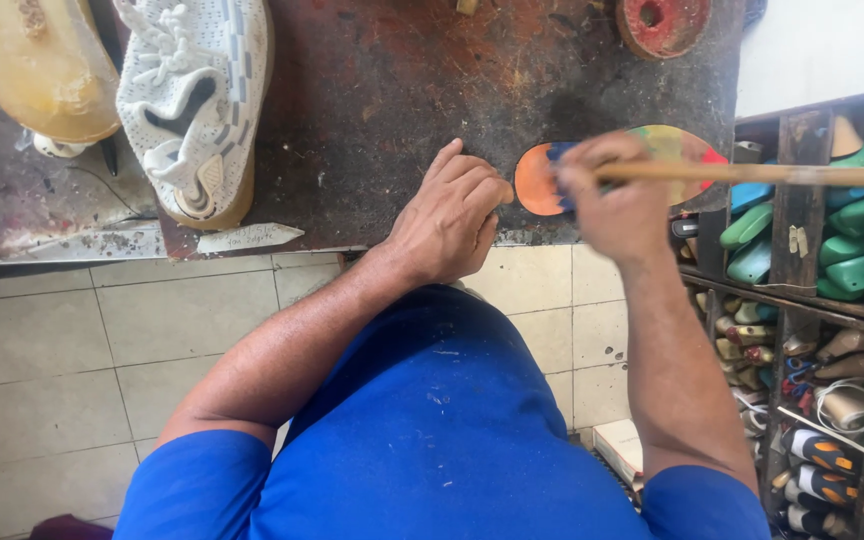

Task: Applying a liquid coating to a shoe sole using a brush at a repair bench

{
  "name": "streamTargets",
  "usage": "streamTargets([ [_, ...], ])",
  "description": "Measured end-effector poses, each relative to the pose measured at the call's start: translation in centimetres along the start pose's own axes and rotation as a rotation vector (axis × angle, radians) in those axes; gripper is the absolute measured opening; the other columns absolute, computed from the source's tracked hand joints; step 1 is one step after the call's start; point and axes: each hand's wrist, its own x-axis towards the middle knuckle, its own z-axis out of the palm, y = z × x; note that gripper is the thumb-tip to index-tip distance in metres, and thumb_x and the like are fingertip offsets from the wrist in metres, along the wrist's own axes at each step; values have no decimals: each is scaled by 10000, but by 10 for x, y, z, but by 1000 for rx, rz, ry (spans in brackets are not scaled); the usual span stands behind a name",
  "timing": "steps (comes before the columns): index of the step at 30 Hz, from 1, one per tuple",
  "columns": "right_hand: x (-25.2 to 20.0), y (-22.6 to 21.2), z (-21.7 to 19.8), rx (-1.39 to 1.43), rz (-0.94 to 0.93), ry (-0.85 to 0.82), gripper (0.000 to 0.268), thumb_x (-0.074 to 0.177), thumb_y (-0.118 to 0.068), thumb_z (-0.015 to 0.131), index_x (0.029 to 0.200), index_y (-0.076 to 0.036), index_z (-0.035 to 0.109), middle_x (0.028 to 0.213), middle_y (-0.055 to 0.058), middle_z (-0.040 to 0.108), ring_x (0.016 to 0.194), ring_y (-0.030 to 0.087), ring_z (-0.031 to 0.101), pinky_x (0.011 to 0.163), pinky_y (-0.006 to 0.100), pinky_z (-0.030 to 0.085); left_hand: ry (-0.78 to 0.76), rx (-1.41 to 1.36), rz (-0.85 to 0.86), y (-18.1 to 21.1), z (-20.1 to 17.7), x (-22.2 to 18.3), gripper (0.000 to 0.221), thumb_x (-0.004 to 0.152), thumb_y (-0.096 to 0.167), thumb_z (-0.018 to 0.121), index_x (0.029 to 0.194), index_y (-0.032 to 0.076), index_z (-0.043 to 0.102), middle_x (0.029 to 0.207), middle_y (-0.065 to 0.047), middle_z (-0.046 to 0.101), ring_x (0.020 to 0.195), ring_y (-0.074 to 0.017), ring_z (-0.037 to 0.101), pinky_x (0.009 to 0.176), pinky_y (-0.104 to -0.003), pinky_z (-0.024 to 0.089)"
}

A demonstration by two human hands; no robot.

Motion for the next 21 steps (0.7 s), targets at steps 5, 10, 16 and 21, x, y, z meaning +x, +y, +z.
streamTargets([
  [5,-8,-5,-26,28,7,-130,233,868,129,844,934,16,651,901,225,718,714,260,716,581,312,569,-18,14,-7,4,-3,-1,320,802,70,712,1113,115,653,1072,-89,664,1169,-288,595,1213,-579,248],
  [10,-15,5,0,-99,-151,86,254,933,22,858,969,35,607,967,236,722,826,351,731,687,355,561,-72,69,50,12,-12,5,385,788,128,735,1160,118,638,1197,-88,662,1201,-290,558,1209,-598,219],
  [16,-2,14,-27,-344,-321,313,199,993,-49,835,946,-9,646,971,184,725,903,360,696,779,395,555,-134,100,51,7,-8,5,374,814,178,716,1174,124,634,1264,-75,657,1222,-289,530,1210,-586,198],
  [21,-16,10,14,-262,-253,224,195,949,-77,780,792,-61,665,927,140,753,870,333,735,801,380,568,-166,99,42,14,-13,9,388,809,196,724,1175,125,619,1281,-72,656,1216,-305,526,1200,-607,203],
])
